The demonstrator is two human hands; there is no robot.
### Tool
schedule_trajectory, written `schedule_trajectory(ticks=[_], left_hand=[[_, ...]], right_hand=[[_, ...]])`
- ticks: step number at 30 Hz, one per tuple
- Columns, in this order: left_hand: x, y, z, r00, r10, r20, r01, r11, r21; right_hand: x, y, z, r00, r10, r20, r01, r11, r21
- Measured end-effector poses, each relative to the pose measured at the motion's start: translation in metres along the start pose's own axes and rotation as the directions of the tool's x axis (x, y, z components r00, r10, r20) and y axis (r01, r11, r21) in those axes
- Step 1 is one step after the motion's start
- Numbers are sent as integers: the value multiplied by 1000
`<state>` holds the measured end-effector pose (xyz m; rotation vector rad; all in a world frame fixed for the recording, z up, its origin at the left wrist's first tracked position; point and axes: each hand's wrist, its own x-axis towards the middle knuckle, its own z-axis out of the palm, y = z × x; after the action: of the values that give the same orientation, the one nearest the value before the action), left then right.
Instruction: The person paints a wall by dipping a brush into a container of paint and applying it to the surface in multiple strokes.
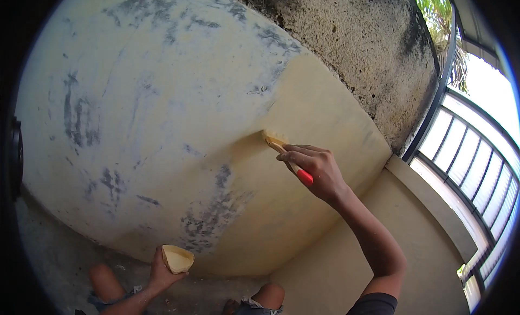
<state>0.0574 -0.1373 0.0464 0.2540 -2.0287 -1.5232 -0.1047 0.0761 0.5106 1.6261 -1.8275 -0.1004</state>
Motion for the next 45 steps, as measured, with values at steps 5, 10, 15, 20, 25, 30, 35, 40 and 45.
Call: schedule_trajectory(ticks=[5, 10, 15, 20, 25, 30, 35, 40, 45], left_hand=[[0, 6, -1, 1000, -24, 15, 25, 1000, -17], [1, 3, -1, 1000, 11, -27, -10, 999, 33], [3, 5, -4, 1000, 10, -16, -10, 1000, -16], [-2, 3, -5, 1000, 9, -20, -8, 1000, 10], [-1, 8, -7, 1000, 23, -20, -24, 1000, -16], [1, 7, -4, 999, 4, -34, -5, 1000, -20], [0, 5, -5, 1000, 15, -17, -15, 1000, -7], [-1, 10, -8, 1000, 11, -7, -11, 1000, -5], [-4, 7, -6, 1000, 23, -17, -23, 999, -28]], right_hand=[[34, 58, -51, 945, 319, -68, -306, 940, 147], [72, 112, -125, 866, 224, -446, -298, 949, -102], [68, 82, -86, 890, -29, -455, -197, 875, -443], [36, 30, -10, 974, -4, -225, -47, 974, -222], [50, 36, -63, 934, 251, -253, -261, 965, -9], [70, 118, -121, 872, 209, -442, -280, 955, -101], [77, 70, -76, 867, -5, -498, -214, 899, -383], [31, -14, 55, 989, -110, -101, 66, 928, -367], [-14, -83, 126, 953, -171, 250, 173, 985, 17]])
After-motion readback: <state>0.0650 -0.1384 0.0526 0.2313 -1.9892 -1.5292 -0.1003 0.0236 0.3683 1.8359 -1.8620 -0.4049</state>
